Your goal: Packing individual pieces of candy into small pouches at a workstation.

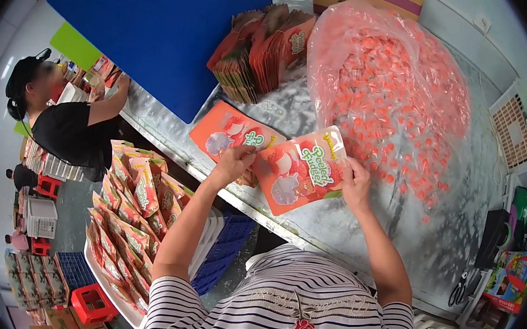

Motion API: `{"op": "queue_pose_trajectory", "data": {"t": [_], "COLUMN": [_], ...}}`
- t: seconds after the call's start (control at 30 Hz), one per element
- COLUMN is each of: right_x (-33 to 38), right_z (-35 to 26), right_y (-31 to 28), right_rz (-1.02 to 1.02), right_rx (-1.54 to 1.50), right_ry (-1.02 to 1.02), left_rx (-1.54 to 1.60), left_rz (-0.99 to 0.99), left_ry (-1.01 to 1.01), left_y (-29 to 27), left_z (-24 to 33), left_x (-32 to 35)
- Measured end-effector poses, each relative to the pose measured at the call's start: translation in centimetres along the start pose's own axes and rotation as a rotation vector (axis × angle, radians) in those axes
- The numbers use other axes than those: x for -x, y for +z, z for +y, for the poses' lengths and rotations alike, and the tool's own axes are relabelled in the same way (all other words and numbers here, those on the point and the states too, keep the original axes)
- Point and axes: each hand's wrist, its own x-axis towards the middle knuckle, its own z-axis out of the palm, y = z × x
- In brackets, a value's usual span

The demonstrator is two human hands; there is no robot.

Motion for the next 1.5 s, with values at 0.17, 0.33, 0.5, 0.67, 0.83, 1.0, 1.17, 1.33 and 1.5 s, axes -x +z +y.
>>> {"op": "queue_pose_trajectory", "data": {"t": [0.17, 0.33, 0.5, 0.67, 0.83, 1.0, 1.17, 1.33, 1.5], "right_x": [1.0, 1.0, 2.5, 3.7, 4.1, 5.4, 7.0, 7.4, 7.8], "right_z": [-0.6, 3.4, 0.8, 3.2, 5.1, -0.6, 0.9, -4.9, -8.3], "right_y": [-1.1, -3.0, -3.6, -5.5, -9.2, -8.3, -8.0, -8.2, -8.8], "right_rz": [0.167, 0.290, 0.170, 0.347, 0.406, 0.376, 0.247, 0.043, -0.078], "right_rx": [-0.093, 0.212, -0.218, -0.492, -0.230, -0.372, -0.118, -0.015, -0.126], "right_ry": [0.062, -0.170, 0.335, 0.484, 0.252, 0.445, 0.337, 0.257, 0.149], "left_rx": [0.384, 0.561, 0.616, 0.694, 0.384, -0.518, -0.817, -0.413, -0.641], "left_rz": [-0.085, -0.115, -0.145, -0.091, 0.038, 0.302, 0.513, 0.017, -0.230], "left_ry": [-0.350, -0.165, -0.151, -0.120, -0.074, 0.194, 0.272, 0.900, 1.221], "left_y": [2.2, 2.9, 2.2, 1.2, -4.1, -9.4, -5.5, 6.5, 11.3], "left_z": [2.1, 2.8, 6.1, 7.6, 4.9, -3.2, -1.1, 11.5, 16.4], "left_x": [0.6, 0.3, 0.6, 0.4, -1.2, -4.6, -5.6, -0.2, 3.2]}}
